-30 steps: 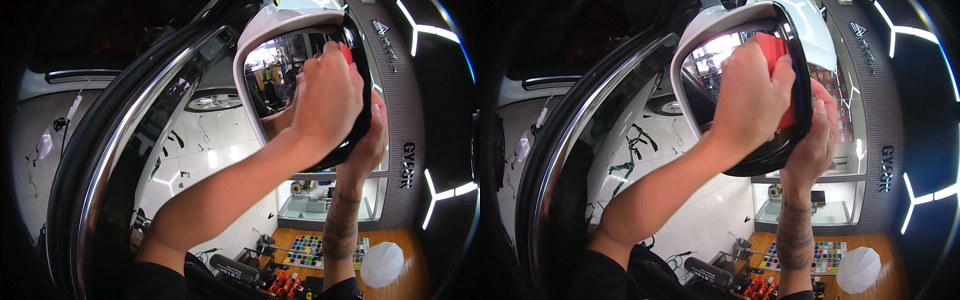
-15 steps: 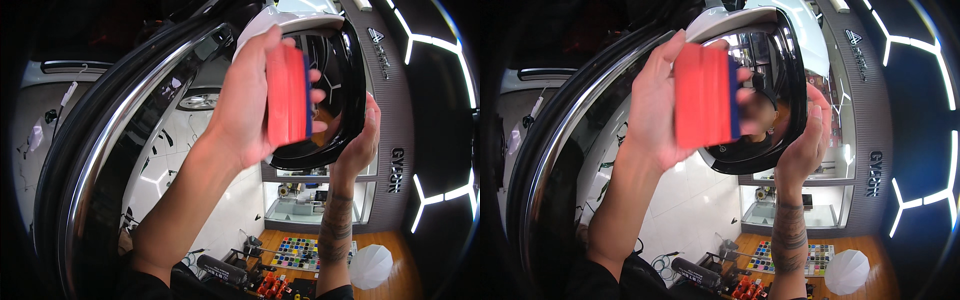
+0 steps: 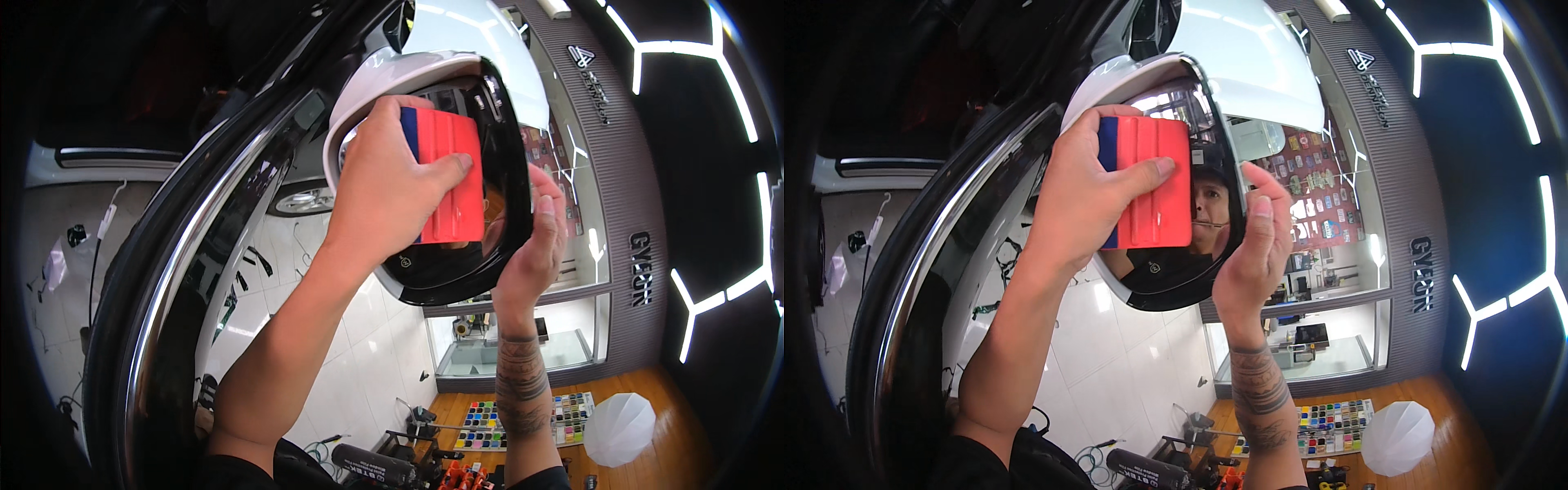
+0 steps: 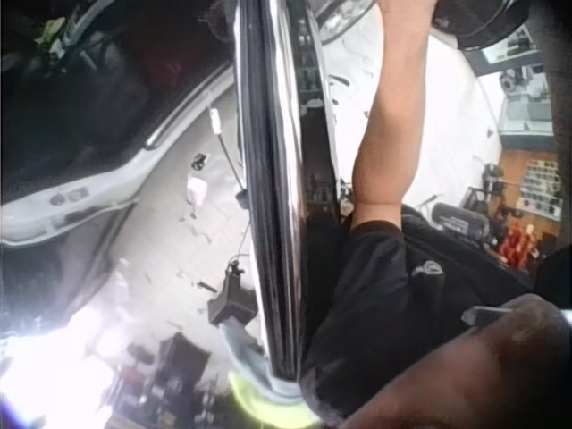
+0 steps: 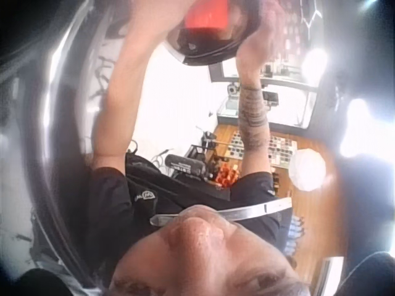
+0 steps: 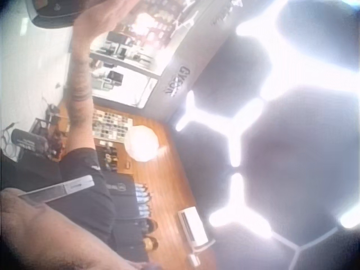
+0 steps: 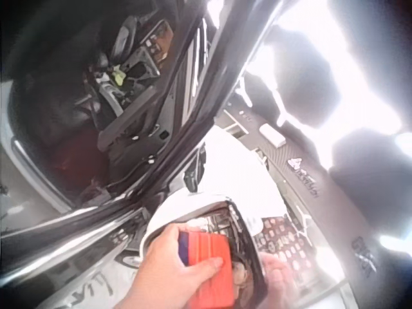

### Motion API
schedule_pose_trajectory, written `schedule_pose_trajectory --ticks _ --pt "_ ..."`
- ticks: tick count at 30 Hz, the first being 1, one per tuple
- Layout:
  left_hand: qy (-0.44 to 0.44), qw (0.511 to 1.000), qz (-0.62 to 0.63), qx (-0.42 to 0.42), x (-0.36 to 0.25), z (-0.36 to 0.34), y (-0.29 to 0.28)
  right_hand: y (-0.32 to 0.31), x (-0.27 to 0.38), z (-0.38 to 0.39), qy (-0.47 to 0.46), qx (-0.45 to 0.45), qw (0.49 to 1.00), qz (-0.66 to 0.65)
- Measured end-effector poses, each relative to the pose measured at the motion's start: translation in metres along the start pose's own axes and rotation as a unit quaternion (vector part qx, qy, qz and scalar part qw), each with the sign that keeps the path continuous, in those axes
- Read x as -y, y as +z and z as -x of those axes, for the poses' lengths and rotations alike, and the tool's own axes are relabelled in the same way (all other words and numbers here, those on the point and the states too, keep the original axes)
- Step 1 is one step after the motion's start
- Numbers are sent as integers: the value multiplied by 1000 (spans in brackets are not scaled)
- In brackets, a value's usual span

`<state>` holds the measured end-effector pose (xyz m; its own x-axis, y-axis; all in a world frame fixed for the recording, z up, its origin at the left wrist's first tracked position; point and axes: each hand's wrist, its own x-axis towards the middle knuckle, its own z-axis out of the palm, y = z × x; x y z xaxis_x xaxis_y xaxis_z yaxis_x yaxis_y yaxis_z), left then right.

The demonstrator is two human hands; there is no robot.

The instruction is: The person applies a white vinyl wrap to a car's side mirror housing. They use a red squeegee to smooth the film, a heat gun to warm the material, and a knife to trim excess wrap around the edges. The person works on both the front and rear sides of the mirror, ensuring the wrap adheres smoothly.

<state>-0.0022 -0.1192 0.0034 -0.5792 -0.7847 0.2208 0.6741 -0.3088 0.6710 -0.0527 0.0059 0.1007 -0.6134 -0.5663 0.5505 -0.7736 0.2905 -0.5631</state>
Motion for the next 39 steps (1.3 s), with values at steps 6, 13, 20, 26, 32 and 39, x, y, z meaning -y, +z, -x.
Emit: schedule_pose_trajectory --ticks 6,13,20,26,32,39 --pt "32 988 -138 -58 -25 -4 43 -1 -1 2 -58 -4 997 49" --pt "70 992 -106 -9 -17 -6 34 -1 3 5 -62 3 996 61" --pt "7 998 64 -11 -23 20 6 -3 -3 4 -85 -3 996 41" --pt "67 997 7 -41 -22 18 24 -1 -3 4 -79 -4 995 58" --pt "140 968 18 -208 -17 11 56 1 0 3 -59 -12 997 37" --pt "213 939 18 -269 -12 2 74 10 7 7 -40 -15 998 43"
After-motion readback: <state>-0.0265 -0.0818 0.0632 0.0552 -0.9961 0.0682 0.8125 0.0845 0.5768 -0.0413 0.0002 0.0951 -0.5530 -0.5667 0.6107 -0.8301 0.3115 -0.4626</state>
